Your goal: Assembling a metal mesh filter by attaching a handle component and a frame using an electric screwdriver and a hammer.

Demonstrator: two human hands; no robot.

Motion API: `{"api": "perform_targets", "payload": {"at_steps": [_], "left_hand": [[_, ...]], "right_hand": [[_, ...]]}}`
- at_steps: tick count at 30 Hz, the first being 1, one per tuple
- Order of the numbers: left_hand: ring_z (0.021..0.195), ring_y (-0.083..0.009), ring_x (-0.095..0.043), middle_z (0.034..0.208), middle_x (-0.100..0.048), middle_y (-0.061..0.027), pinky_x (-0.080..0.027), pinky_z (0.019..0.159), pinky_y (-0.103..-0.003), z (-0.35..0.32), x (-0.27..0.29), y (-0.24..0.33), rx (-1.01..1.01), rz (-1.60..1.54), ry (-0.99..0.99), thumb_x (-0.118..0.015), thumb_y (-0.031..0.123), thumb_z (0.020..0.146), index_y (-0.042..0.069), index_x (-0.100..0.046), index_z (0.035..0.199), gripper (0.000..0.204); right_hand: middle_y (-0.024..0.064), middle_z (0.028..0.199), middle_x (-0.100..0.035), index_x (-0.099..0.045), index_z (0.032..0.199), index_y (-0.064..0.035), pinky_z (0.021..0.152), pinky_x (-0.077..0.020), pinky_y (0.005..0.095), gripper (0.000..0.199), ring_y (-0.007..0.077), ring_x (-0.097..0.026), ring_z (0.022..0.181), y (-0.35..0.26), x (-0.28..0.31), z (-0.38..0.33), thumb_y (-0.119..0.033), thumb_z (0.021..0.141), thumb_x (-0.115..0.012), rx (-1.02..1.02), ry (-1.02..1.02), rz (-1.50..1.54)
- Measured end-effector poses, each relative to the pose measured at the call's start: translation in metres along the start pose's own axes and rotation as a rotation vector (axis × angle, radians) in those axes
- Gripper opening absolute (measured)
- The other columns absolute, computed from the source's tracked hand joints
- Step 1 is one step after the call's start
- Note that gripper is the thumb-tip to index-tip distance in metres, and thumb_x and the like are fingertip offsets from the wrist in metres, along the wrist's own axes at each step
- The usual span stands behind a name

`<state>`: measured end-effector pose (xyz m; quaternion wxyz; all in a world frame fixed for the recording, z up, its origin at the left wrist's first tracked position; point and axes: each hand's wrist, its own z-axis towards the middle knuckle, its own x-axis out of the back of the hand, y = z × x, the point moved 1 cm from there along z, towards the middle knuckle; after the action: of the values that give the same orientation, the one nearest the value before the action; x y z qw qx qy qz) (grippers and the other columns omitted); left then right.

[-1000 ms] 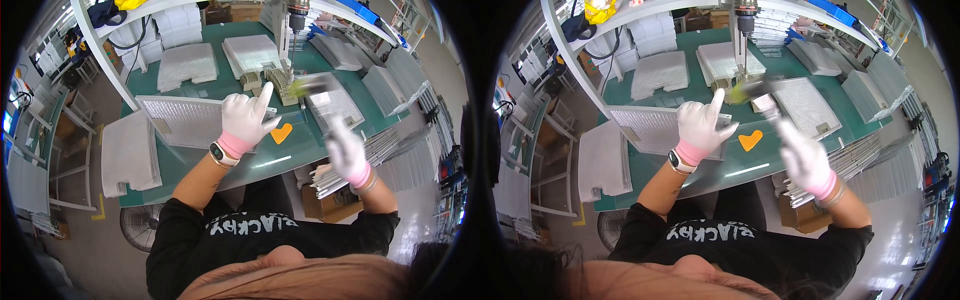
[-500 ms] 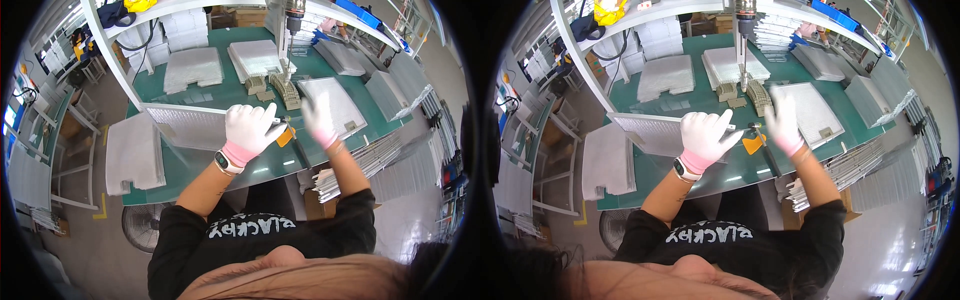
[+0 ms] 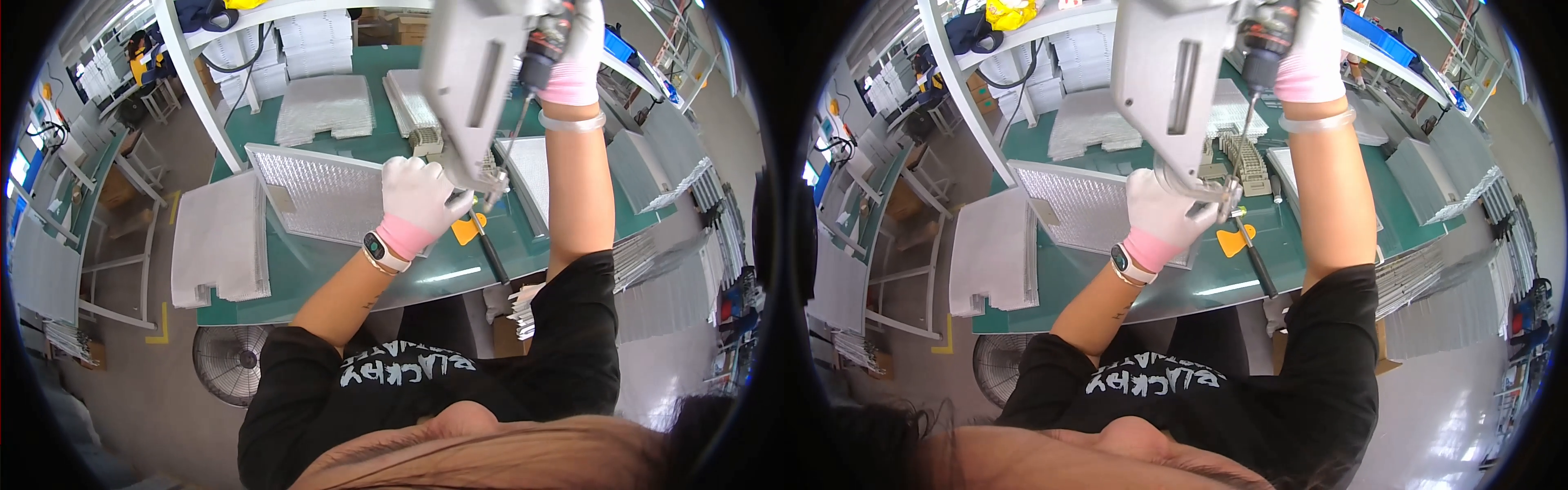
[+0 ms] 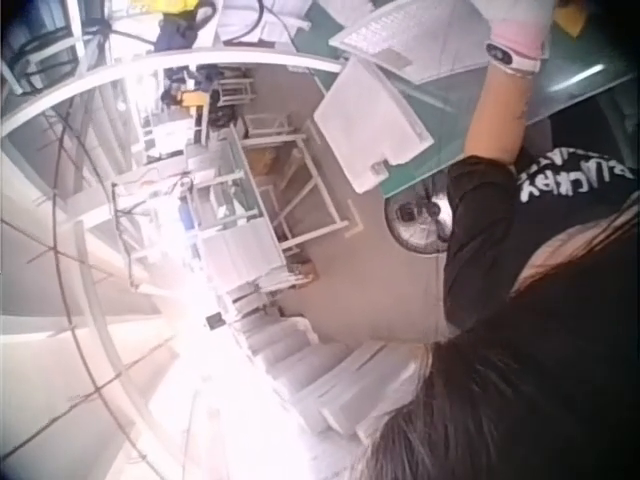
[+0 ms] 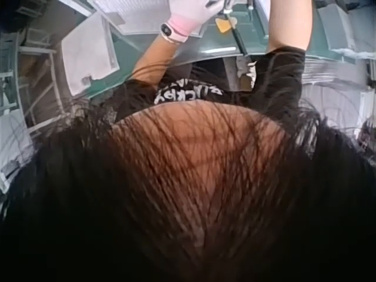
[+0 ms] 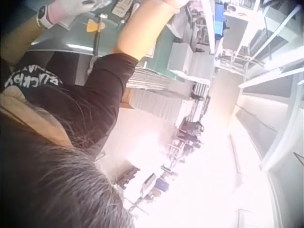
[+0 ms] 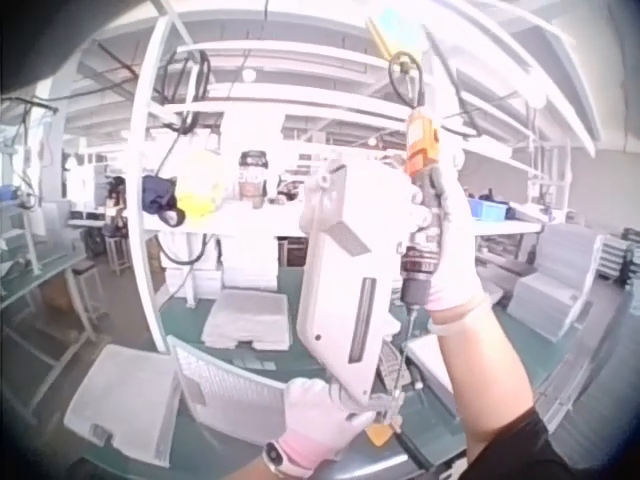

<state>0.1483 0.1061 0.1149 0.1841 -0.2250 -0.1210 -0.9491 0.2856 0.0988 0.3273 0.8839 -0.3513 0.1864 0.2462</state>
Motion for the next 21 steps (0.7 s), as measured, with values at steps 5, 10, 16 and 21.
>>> {"api": "perform_targets", "payload": {"at_steps": [5, 10, 16, 21], "left_hand": [[0.055, -0.0217, -0.052, 0.055, -0.052, -0.0008, -0.036, 0.060, -0.039, 0.001, 0.001, -0.001, 0.027, -0.030, -0.027, -0.072, 0.030, 0.066, 0.015, -0.055, 0.056, 0.025], [0.055, -0.0214, -0.052, 0.055, -0.052, -0.0003, -0.036, 0.061, -0.039, 0.003, 0.003, 0.002, 0.006, -0.017, 0.009, -0.073, 0.029, 0.067, 0.016, -0.056, 0.057, 0.024], [0.058, -0.0233, -0.051, 0.057, -0.049, -0.0010, -0.036, 0.064, -0.039, -0.003, -0.006, -0.008, -0.033, 0.003, 0.053, -0.075, 0.040, 0.064, 0.015, -0.057, 0.067, 0.031], [0.072, -0.0270, -0.053, 0.075, -0.056, -0.0041, -0.038, 0.070, -0.042, -0.004, 0.009, -0.017, -0.096, -0.262, -0.035, -0.070, 0.036, 0.067, 0.014, -0.065, 0.084, 0.028]], "right_hand": [[0.0023, 0.091, -0.067, -0.059, 0.114, -0.0067, 0.069, -0.0528, 0.0251, 0.028, 0.0132, -0.064, 0.077, -0.001, -0.007, 0.000, -0.029, 0.097, -0.053, 0.144, -0.053, -0.029], [0.0081, 0.126, -0.060, -0.054, 0.128, -0.0075, 0.093, -0.0499, 0.0339, 0.038, 0.0209, -0.060, 0.108, 0.001, 0.008, -0.007, -0.031, 0.101, -0.042, 0.274, -0.077, -0.175], [0.0095, 0.115, -0.064, -0.053, 0.128, -0.0047, 0.089, -0.0520, 0.0336, 0.040, 0.0210, -0.063, 0.101, 0.020, 0.004, -0.008, -0.033, 0.100, -0.045, 0.167, -0.077, 0.203], [0.0097, 0.110, -0.065, -0.052, 0.128, -0.0032, 0.086, -0.0535, 0.0333, 0.042, 0.0207, -0.065, 0.096, 0.014, -0.019, -0.021, -0.033, 0.100, -0.046, 0.380, 0.199, -0.339]]}}
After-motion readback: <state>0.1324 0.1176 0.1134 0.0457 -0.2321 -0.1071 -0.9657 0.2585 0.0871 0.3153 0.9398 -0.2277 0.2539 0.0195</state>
